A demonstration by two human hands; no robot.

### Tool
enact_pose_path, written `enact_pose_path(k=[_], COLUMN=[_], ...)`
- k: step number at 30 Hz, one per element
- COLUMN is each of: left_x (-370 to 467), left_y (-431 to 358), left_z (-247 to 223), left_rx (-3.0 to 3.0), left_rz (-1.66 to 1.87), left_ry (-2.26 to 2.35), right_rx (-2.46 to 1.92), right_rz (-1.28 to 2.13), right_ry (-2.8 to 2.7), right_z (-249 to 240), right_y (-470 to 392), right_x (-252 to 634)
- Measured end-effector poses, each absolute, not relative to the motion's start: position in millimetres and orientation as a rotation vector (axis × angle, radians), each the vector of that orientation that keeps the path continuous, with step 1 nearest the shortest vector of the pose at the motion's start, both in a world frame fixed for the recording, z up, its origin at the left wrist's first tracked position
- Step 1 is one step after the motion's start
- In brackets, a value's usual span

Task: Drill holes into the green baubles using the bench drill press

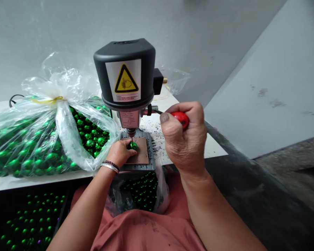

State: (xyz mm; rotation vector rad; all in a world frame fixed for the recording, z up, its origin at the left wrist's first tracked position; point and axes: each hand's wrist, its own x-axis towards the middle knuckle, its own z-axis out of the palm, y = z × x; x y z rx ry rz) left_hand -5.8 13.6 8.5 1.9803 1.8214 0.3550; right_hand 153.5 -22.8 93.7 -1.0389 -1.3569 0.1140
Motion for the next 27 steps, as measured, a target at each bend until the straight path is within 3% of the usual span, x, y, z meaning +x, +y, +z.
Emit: enact_pose_path(k=[27], left_x=[-11.0], left_y=[7.0], left_z=[12.8], left_rx=[2.077], left_rz=[0.313], left_ry=[1.756], right_rx=[-1.116], right_rz=[0.044], right_ry=[-1.368], right_z=[92.8], right_y=[-27.2], right_x=[152.2])
